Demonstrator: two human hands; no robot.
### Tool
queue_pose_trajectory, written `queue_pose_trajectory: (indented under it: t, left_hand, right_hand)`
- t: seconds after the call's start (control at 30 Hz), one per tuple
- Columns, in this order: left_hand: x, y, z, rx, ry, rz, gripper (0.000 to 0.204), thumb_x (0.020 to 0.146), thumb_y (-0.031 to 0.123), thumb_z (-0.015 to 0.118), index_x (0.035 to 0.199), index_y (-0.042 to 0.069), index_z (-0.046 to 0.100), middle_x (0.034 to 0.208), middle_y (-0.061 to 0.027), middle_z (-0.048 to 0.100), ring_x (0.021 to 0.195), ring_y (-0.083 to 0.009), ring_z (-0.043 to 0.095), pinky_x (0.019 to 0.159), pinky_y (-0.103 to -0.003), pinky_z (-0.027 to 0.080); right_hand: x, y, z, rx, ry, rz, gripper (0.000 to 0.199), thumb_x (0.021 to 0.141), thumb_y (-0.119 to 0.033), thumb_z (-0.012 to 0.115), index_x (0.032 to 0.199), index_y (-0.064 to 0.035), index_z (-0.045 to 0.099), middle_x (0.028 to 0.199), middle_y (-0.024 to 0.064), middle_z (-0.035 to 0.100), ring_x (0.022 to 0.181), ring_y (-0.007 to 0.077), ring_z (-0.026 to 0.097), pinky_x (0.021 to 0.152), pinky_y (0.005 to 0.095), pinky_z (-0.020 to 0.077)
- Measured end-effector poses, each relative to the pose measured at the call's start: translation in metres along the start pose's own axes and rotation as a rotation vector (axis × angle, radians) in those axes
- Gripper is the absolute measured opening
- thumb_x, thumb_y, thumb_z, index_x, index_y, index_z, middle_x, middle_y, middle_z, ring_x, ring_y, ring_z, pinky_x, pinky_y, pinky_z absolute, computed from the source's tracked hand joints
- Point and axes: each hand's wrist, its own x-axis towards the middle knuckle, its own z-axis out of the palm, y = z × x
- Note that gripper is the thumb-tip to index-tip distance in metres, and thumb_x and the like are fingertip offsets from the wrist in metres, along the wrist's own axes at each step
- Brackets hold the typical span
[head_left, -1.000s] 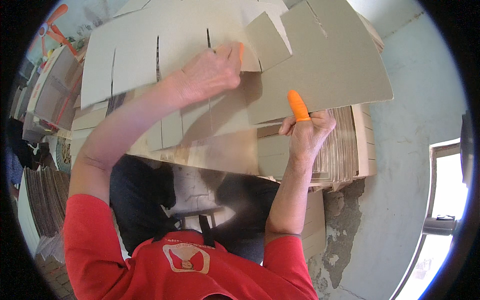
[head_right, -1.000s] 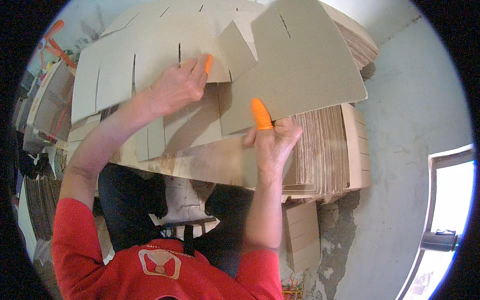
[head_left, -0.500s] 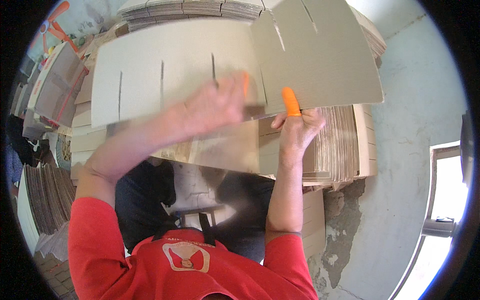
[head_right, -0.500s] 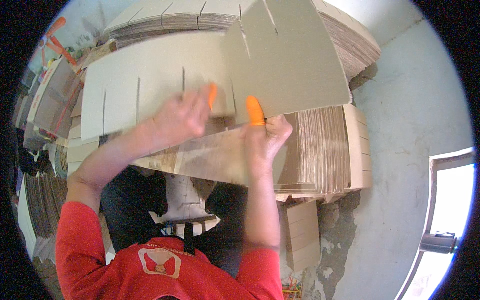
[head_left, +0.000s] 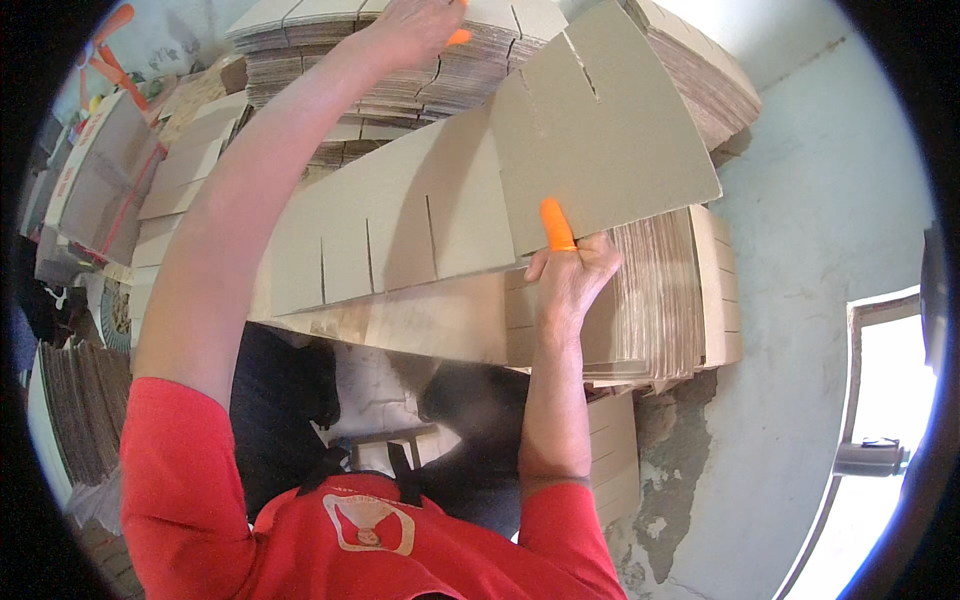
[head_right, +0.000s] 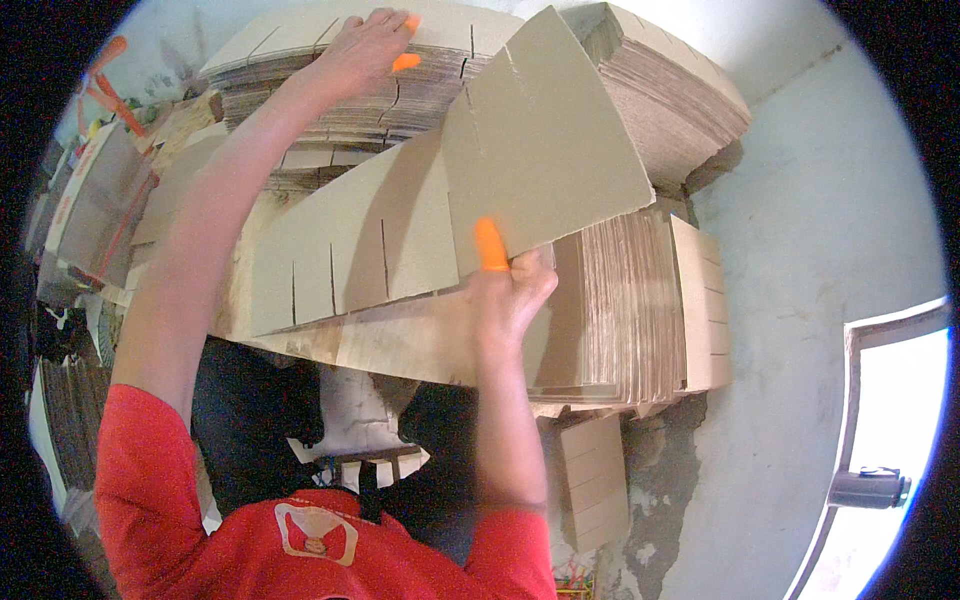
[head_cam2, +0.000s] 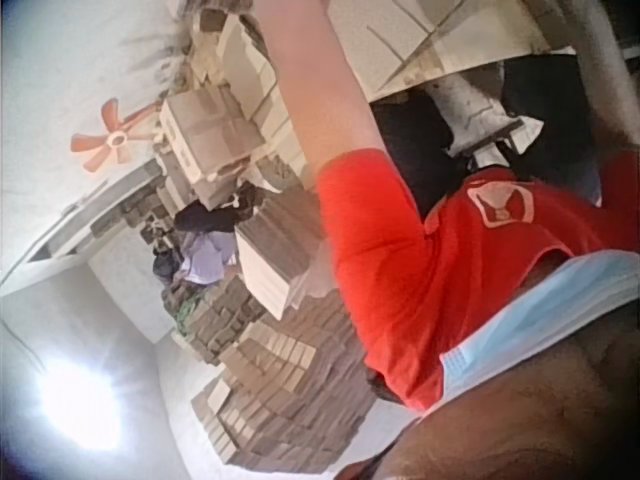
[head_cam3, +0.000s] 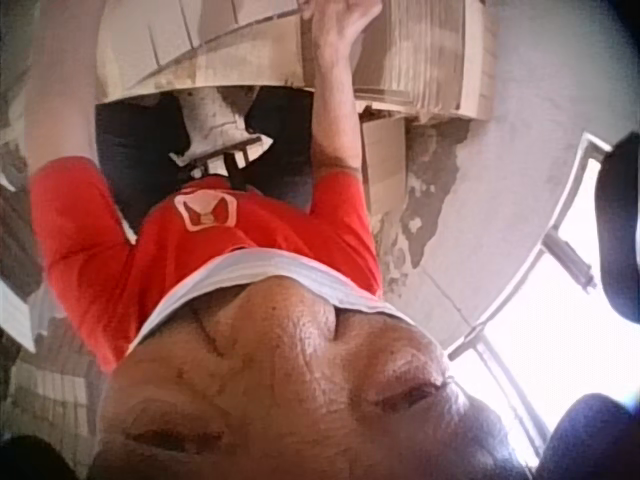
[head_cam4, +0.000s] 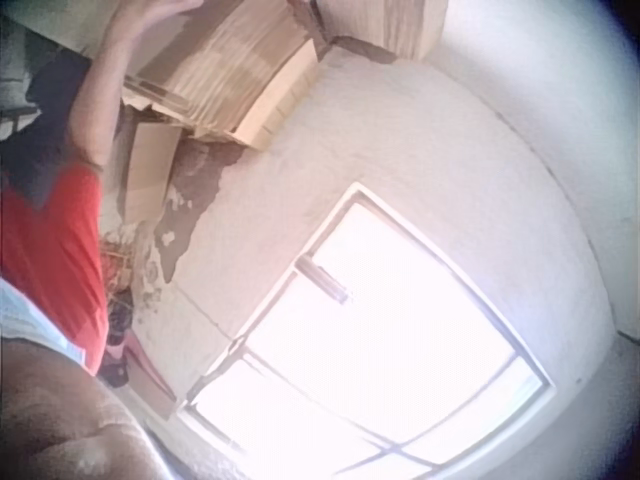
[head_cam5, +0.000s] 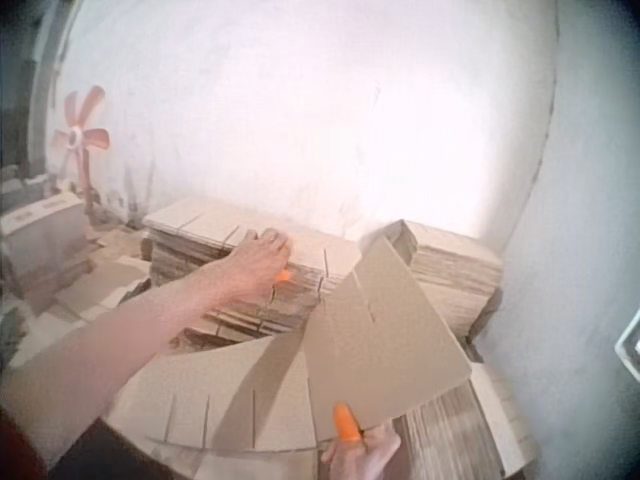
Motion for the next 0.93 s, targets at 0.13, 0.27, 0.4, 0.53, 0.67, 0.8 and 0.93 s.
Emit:
queue_pose_trajectory:
  t: [0.13,0.27,0.4,0.53,0.67,0.8,0.93]
  left_hand:
    - [0.009,-0.035,0.046,0.046,-0.055,0.239,0.021,0.069,0.014,0.067,0.087,0.004,0.062,0.097,-0.0132,0.061,0.101,-0.0316,0.057,0.091,-0.046,0.045]
    - [0.006,0.004,0.014,0.033,-0.055,0.257,0.025,0.063,0.016,0.072,0.081,0.005,0.061,0.096,-0.0126,0.062,0.101,-0.0303,0.057,0.091,-0.046,0.045]
    - [-0.010,-0.010,0.020,0.084,0.060,0.367,0.034,0.076,0.013,0.067,0.106,-0.001,0.059,0.112,-0.0101,0.059,0.100,-0.0249,0.058,0.082,-0.036,0.053]
    - [-0.019,0.003,0.003,0.089,-0.029,0.470,0.035,0.082,0.003,0.058,0.116,-0.003,0.058,0.124,-0.0083,0.054,0.099,-0.0204,0.058,0.077,-0.028,0.059]
    - [-0.029,0.007,-0.009,0.101,-0.029,0.432,0.033,0.081,0.005,0.059,0.113,-0.004,0.059,0.114,-0.0081,0.055,0.098,-0.0204,0.058,0.074,-0.029,0.059]
    - [-0.034,0.002,-0.012,0.090,-0.048,0.379,0.033,0.080,0.006,0.059,0.112,-0.004,0.059,0.110,-0.0075,0.055,0.098,-0.0202,0.058,0.074,-0.028,0.058]
    - [-0.040,-0.007,-0.009,0.088,-0.017,0.467,0.041,0.080,0.006,0.060,0.120,-0.001,0.054,0.110,-0.0073,0.055,0.099,-0.0196,0.058,0.075,-0.027,0.058]
  right_hand:
    - [-0.003,-0.006,0.002,0.124,-0.016,0.023,0.025,0.084,0.015,0.040,0.086,0.0069,0.064,0.065,0.0076,0.059,0.036,0.0094,0.049,0.032,0.0243,0.0363]
    - [-0.003,0.003,-0.010,0.056,-0.020,0.030,0.022,0.080,0.016,0.043,0.081,0.0056,0.062,0.064,0.0043,0.057,0.041,0.0084,0.049,0.035,0.0245,0.0382]
    - [-0.003,-0.006,-0.008,0.078,-0.010,0.106,0.023,0.066,0.019,0.049,0.077,0.0040,0.062,0.064,0.0008,0.055,0.052,0.0073,0.051,0.042,0.0247,0.0431]
    - [-0.001,-0.003,-0.004,0.134,0.054,0.062,0.024,0.064,0.021,0.049,0.075,0.0058,0.063,0.065,0.0017,0.057,0.058,0.0061,0.050,0.046,0.0235,0.0434]
    - [-0.002,0.013,-0.009,0.061,-0.021,0.009,0.027,0.063,0.023,0.049,0.079,0.0078,0.064,0.072,0.0010,0.060,0.064,0.0057,0.050,0.050,0.0240,0.0438]
    - [-0.002,0.006,-0.002,0.018,-0.013,-0.013,0.023,0.065,0.023,0.050,0.077,0.0085,0.063,0.074,0.0000,0.061,0.067,0.0064,0.050,0.055,0.0248,0.0455]
    - [0.000,0.010,-0.002,0.016,-0.025,-0.090,0.027,0.075,0.020,0.043,0.083,0.0065,0.064,0.070,0.0065,0.062,0.048,0.0080,0.051,0.041,0.0232,0.0422]
